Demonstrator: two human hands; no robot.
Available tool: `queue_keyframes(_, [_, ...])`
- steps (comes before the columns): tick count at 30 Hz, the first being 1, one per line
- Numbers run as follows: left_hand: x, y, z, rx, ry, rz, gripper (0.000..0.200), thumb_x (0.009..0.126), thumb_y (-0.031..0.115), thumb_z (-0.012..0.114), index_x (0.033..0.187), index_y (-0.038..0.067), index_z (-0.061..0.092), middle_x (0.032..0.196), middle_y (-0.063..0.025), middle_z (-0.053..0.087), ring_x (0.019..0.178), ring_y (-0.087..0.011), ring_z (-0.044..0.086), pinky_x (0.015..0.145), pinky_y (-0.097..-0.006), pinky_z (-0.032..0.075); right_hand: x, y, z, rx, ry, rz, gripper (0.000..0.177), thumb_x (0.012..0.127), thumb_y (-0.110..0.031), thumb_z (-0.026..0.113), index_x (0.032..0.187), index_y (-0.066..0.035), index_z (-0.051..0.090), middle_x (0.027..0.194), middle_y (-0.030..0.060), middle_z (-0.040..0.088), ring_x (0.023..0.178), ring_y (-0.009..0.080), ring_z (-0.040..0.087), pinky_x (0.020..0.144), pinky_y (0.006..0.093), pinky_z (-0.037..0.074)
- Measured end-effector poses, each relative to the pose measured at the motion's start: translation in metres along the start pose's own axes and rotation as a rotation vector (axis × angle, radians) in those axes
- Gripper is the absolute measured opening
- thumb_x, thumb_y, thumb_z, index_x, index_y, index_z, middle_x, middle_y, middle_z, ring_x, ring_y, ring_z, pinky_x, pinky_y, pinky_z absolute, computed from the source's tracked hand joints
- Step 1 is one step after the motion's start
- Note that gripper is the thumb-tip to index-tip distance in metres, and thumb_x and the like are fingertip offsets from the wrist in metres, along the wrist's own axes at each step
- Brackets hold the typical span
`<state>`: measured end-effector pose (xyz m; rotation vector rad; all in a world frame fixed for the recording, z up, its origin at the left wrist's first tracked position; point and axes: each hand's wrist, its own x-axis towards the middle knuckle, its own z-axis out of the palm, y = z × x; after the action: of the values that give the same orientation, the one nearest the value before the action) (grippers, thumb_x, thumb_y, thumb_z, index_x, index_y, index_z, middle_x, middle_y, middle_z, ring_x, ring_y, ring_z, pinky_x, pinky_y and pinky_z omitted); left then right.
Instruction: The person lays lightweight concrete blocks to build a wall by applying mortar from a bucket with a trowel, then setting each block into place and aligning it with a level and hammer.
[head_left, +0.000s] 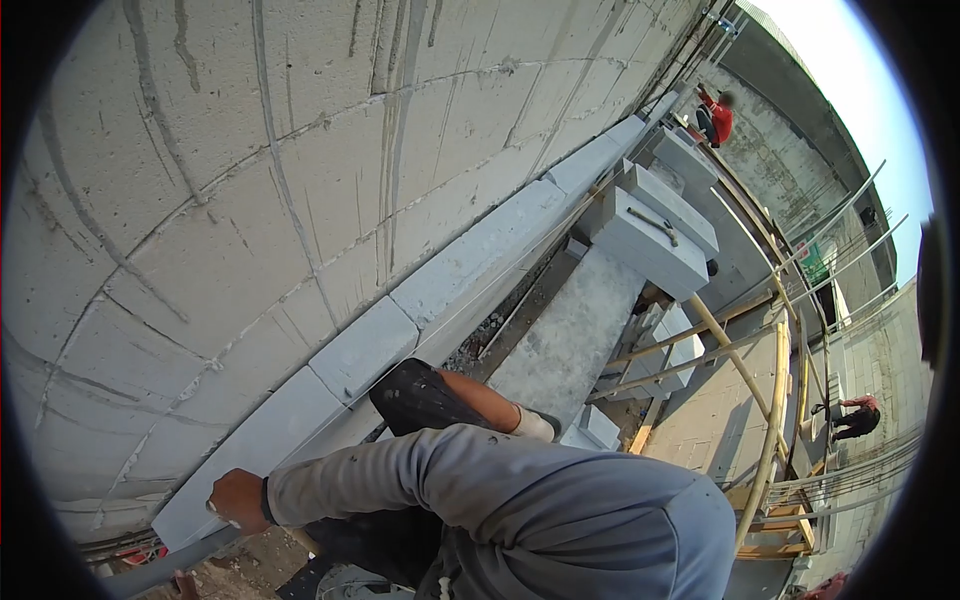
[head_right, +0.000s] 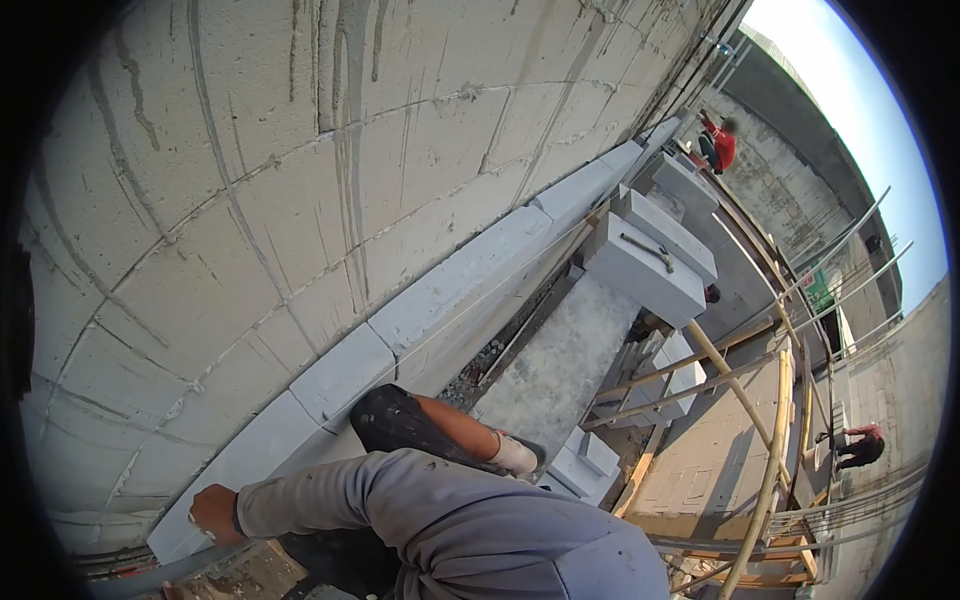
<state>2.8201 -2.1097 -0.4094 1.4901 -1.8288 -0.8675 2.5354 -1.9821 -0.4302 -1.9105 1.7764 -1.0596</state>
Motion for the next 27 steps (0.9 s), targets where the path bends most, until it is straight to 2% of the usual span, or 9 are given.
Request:
queue_keyframes(2, [0.0,-0.003,-0.001,-0.01,-0.013,0.001,0.041,0.089,0.023,0.054,0.122,-0.001,0.051,0.112,-0.0172,0.059,0.104,-0.0251,0.055,0.095,-0.0367,0.044,-0.002,-0.002,0.001,0.031,0.015,0.003,0.021,0.051,-0.014,0.067,0.067,-0.003,0.06,0.066,0.0158,0.061,0.068,0.0349,0.061,0.061,0.0417,0.049])
queue_keyframes(10, [0.015,-0.027,-0.014,-0.076,-0.047,-0.114,0.03,0.088,0.027,0.053,0.112,0.009,0.056,0.087,-0.0014,0.057,0.066,-0.0099,0.043,0.059,-0.0234,0.031,-0.007,0.003,0.007,0.012,-0.023,0.009,0.02,0.052,-0.014,0.067,0.067,-0.003,0.058,0.066,0.0157,0.06,0.069,0.035,0.061,0.062,0.0421,0.049])
queue_keyframes(14, [0.056,-0.061,-0.03,-0.244,-0.191,-0.438,0.025,0.088,0.029,0.053,0.106,0.014,0.059,0.074,0.0065,0.056,0.047,-0.0024,0.037,0.041,-0.0168,0.024,-0.002,0.008,0.008,0.001,-0.052,0.027,0.021,0.055,-0.014,0.066,0.072,-0.004,0.059,0.069,0.0148,0.061,0.071,0.0344,0.061,0.064,0.0416,0.049])
queue_keyframes(15, [0.078,-0.092,-0.033,-0.266,-0.169,-0.421,0.021,0.088,0.028,0.053,0.103,0.015,0.06,0.067,0.0079,0.053,0.04,0.0001,0.029,0.036,-0.0181,0.016,-0.005,0.01,0.005,-0.021,-0.029,-0.017,0.022,0.058,-0.013,0.066,0.077,-0.004,0.059,0.072,0.0133,0.061,0.074,0.0325,0.061,0.065,0.0402,0.049])
queue_keyframes(16, [0.091,-0.131,-0.03,-0.454,0.011,-0.302,0.012,0.087,0.024,0.053,0.08,0.013,0.054,0.054,0.0069,0.042,0.039,-0.0022,0.029,0.033,-0.0193,0.016,-0.006,0.01,0.003,-0.074,-0.051,-0.006,0.025,0.061,-0.015,0.066,0.083,-0.005,0.058,0.074,0.0115,0.059,0.075,0.031,0.06,0.066,0.0392,0.048])
queue_keyframes(18, [0.101,-0.094,-0.016,-0.509,-0.125,-0.377,0.014,0.088,0.021,0.054,0.096,0.011,0.061,0.063,0.0082,0.048,0.046,-0.0011,0.038,0.036,-0.0189,0.023,-0.005,0.006,-0.004,-0.061,-0.036,0.014,0.016,0.072,-0.014,0.061,0.086,-0.005,0.058,0.073,0.0115,0.059,0.073,0.0303,0.06,0.064,0.0401,0.048])
queue_keyframes(21, [0.116,-0.067,-0.001,-0.46,-0.303,-0.063,0.025,0.086,0.026,0.061,0.104,0.007,0.063,0.072,0.0063,0.053,0.062,-0.0054,0.045,0.055,-0.0192,0.035,-0.003,0.002,-0.014,-0.025,0.025,0.042,0.01,0.079,-0.006,0.054,0.088,-0.008,0.058,0.074,0.0113,0.06,0.07,0.0311,0.06,0.06,0.0395,0.048])
queue_keyframes(25, [0.126,-0.033,-0.004,-0.401,-0.258,-0.12,0.022,0.084,0.024,0.064,0.098,0.006,0.064,0.071,0.0045,0.057,0.055,-0.0041,0.044,0.048,-0.0187,0.034,0.0,0.001,-0.015,-0.014,0.075,0.078,0.021,0.08,-0.006,0.055,0.101,-0.007,0.059,0.083,0.0116,0.059,0.077,0.0307,0.058,0.063,0.0393,0.046])
queue_keyframes(27, [0.13,-0.02,-0.008,-0.382,-0.363,-0.177,0.021,0.083,0.023,0.065,0.096,0.006,0.064,0.071,0.0028,0.06,0.051,-0.0036,0.043,0.044,-0.0185,0.031,0.01,-0.008,-0.015,-0.176,0.146,-0.128,0.039,0.077,-0.008,0.057,0.115,-0.008,0.054,0.095,0.0111,0.056,0.093,0.0283,0.053,0.076,0.0381,0.043])
